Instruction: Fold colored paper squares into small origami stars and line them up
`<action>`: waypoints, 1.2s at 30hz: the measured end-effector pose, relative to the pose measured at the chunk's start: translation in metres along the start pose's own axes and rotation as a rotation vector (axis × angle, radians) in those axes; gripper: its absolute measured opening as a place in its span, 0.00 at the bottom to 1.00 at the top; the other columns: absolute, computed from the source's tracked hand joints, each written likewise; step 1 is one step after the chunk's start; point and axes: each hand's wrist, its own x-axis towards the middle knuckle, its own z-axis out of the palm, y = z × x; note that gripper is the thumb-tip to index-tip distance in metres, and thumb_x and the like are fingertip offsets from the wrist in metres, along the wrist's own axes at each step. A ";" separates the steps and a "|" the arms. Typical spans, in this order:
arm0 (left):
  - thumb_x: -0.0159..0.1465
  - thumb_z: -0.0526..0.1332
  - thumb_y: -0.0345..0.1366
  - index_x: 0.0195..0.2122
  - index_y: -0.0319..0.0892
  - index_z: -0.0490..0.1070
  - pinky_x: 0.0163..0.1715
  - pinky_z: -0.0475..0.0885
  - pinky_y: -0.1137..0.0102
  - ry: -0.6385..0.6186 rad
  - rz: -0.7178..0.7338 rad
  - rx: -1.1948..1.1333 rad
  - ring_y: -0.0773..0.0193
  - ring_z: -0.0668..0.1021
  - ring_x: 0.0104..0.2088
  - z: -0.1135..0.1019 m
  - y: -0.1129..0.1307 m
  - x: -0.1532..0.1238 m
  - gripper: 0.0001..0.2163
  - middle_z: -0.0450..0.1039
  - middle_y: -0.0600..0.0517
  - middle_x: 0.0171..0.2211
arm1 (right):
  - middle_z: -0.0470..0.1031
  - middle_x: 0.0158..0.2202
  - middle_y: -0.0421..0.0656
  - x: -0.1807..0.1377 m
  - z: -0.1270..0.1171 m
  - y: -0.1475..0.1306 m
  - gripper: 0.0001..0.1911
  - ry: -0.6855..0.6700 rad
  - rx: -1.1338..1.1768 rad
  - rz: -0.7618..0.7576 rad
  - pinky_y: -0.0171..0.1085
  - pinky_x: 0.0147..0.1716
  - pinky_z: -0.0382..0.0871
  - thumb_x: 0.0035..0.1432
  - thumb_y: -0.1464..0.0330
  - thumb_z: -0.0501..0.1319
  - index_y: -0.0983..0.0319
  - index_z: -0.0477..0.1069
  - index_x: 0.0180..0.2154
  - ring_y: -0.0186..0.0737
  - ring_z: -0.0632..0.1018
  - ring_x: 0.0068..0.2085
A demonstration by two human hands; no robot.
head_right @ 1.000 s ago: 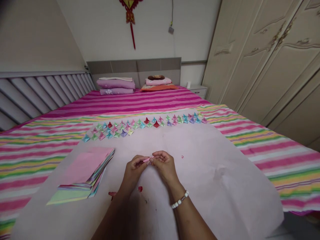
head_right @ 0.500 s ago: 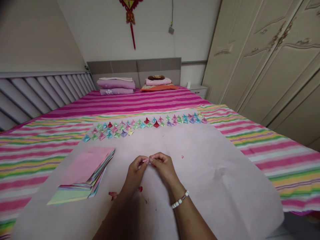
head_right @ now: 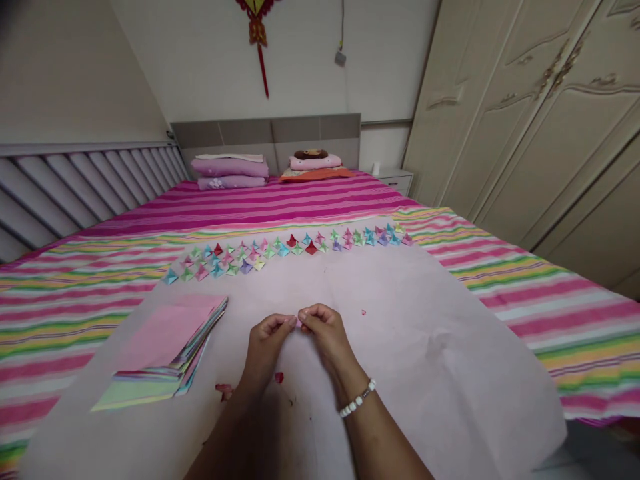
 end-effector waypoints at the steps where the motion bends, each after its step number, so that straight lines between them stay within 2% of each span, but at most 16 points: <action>1: 0.51 0.66 0.41 0.22 0.40 0.75 0.30 0.66 0.71 -0.002 0.000 0.005 0.64 0.74 0.26 -0.001 0.000 0.000 0.10 0.75 0.53 0.22 | 0.70 0.19 0.38 0.000 0.000 0.000 0.11 -0.005 0.006 0.017 0.34 0.26 0.59 0.40 0.62 0.71 0.62 0.73 0.20 0.33 0.66 0.23; 8: 0.52 0.64 0.46 0.19 0.40 0.70 0.27 0.62 0.73 -0.013 -0.022 0.027 0.67 0.69 0.23 -0.003 -0.003 0.002 0.14 0.69 0.55 0.19 | 0.70 0.17 0.38 0.000 -0.002 0.001 0.13 -0.023 -0.009 0.073 0.34 0.27 0.58 0.38 0.62 0.71 0.63 0.71 0.18 0.33 0.67 0.23; 13: 0.52 0.65 0.47 0.19 0.39 0.71 0.26 0.62 0.73 -0.035 -0.087 -0.046 0.69 0.69 0.22 -0.002 -0.008 0.002 0.15 0.68 0.55 0.18 | 0.69 0.16 0.37 0.000 -0.002 0.000 0.14 0.006 -0.038 0.056 0.34 0.26 0.58 0.38 0.63 0.71 0.62 0.68 0.16 0.32 0.67 0.22; 16: 0.53 0.64 0.47 0.22 0.39 0.73 0.28 0.64 0.73 -0.053 -0.106 -0.051 0.68 0.70 0.23 -0.002 -0.011 0.003 0.15 0.69 0.54 0.19 | 0.68 0.15 0.37 0.000 -0.001 0.002 0.12 0.035 0.020 0.092 0.33 0.24 0.57 0.39 0.64 0.70 0.62 0.69 0.18 0.32 0.66 0.21; 20: 0.56 0.61 0.47 0.34 0.39 0.75 0.34 0.68 0.71 -0.035 -0.073 -0.020 0.63 0.75 0.33 -0.002 -0.014 0.005 0.15 0.76 0.50 0.30 | 0.71 0.17 0.36 0.003 -0.002 0.006 0.11 0.065 0.140 0.140 0.32 0.22 0.57 0.37 0.68 0.70 0.63 0.74 0.27 0.31 0.67 0.20; 22: 0.57 0.61 0.45 0.38 0.40 0.73 0.37 0.69 0.69 -0.014 -0.051 -0.055 0.62 0.76 0.37 -0.002 -0.014 0.005 0.15 0.76 0.48 0.38 | 0.72 0.19 0.37 0.004 -0.003 0.007 0.11 0.085 0.179 0.143 0.32 0.22 0.59 0.37 0.68 0.70 0.63 0.75 0.28 0.30 0.68 0.20; 26: 0.54 0.64 0.38 0.35 0.41 0.73 0.42 0.70 0.69 -0.058 0.103 -0.047 0.61 0.75 0.44 -0.004 -0.014 0.005 0.09 0.73 0.47 0.45 | 0.71 0.18 0.38 0.005 -0.004 0.007 0.09 0.091 0.209 0.156 0.33 0.23 0.61 0.39 0.67 0.71 0.64 0.74 0.24 0.32 0.68 0.21; 29: 0.55 0.63 0.35 0.32 0.41 0.75 0.43 0.70 0.70 -0.092 0.190 0.027 0.60 0.74 0.47 -0.003 -0.013 0.004 0.05 0.73 0.47 0.44 | 0.71 0.18 0.39 0.004 -0.004 0.007 0.11 0.076 0.194 0.156 0.32 0.22 0.60 0.40 0.64 0.70 0.64 0.73 0.22 0.31 0.67 0.20; 36: 0.56 0.62 0.35 0.32 0.40 0.75 0.37 0.71 0.70 -0.112 0.135 0.085 0.64 0.77 0.34 0.001 -0.010 0.002 0.06 0.76 0.50 0.32 | 0.67 0.13 0.37 0.005 -0.005 0.014 0.17 0.070 -0.001 0.080 0.32 0.20 0.54 0.45 0.59 0.67 0.64 0.68 0.18 0.30 0.64 0.17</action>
